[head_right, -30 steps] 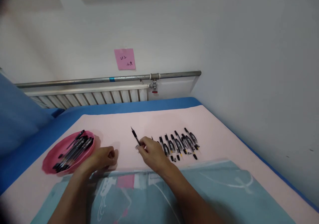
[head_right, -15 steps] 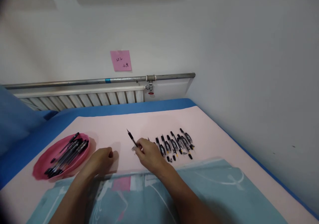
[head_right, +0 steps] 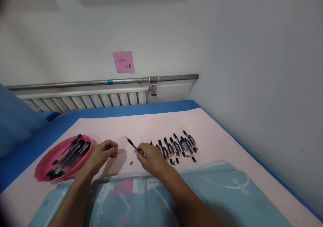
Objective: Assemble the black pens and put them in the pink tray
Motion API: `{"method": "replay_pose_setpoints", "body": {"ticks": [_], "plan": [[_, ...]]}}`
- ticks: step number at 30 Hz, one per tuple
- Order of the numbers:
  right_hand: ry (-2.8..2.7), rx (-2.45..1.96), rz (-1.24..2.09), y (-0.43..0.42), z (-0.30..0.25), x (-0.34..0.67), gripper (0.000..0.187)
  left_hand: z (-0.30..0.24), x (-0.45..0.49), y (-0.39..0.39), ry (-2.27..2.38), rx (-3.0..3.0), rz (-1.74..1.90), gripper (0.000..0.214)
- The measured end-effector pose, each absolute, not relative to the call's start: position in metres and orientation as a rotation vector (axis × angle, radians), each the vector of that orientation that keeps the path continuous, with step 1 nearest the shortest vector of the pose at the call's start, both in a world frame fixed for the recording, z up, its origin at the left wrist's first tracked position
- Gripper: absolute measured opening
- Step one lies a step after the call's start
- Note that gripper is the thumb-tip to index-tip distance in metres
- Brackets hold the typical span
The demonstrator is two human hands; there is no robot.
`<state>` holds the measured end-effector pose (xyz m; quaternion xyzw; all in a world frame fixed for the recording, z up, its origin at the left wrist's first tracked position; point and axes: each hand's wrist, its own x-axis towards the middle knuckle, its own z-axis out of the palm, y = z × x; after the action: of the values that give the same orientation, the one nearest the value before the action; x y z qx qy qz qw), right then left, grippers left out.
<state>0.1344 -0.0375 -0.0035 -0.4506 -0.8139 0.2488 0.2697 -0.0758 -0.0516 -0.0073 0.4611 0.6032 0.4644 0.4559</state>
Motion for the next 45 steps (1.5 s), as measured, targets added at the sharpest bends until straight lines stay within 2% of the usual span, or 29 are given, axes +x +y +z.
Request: {"method": "replay_pose_setpoints", "body": {"ticks": [5,15,24,29,32,38,45], "plan": [[-2.016,-1.298,0.703,-0.03,0.0,0.142,0.009,-0.019,-0.069,-0.05,1.526,1.402,0.926,0.016],[-2.039,-1.295,0.656,-0.029,-0.003,0.14,0.008,-0.029,-0.011,-0.046,1.79,2.09,0.351,0.02],[-2.06,-1.288,0.619,-0.03,-0.004,0.14,0.009,-0.032,-0.015,-0.044,1.799,2.131,0.221,0.019],[-2.084,-1.288,0.576,-0.029,-0.006,0.141,0.008,-0.031,-0.013,-0.048,1.721,2.092,0.439,0.013],[-2.107,-1.289,0.552,-0.029,-0.005,0.142,0.008,-0.027,-0.02,-0.049,1.587,1.741,0.718,0.006],[-2.252,-1.191,0.549,-0.033,0.0,0.142,0.01,-0.01,-0.053,-0.049,1.223,1.12,1.141,0.02],[-2.337,-1.135,0.528,-0.035,0.003,0.142,0.014,-0.002,-0.068,-0.05,1.094,0.931,1.241,0.025]]}}
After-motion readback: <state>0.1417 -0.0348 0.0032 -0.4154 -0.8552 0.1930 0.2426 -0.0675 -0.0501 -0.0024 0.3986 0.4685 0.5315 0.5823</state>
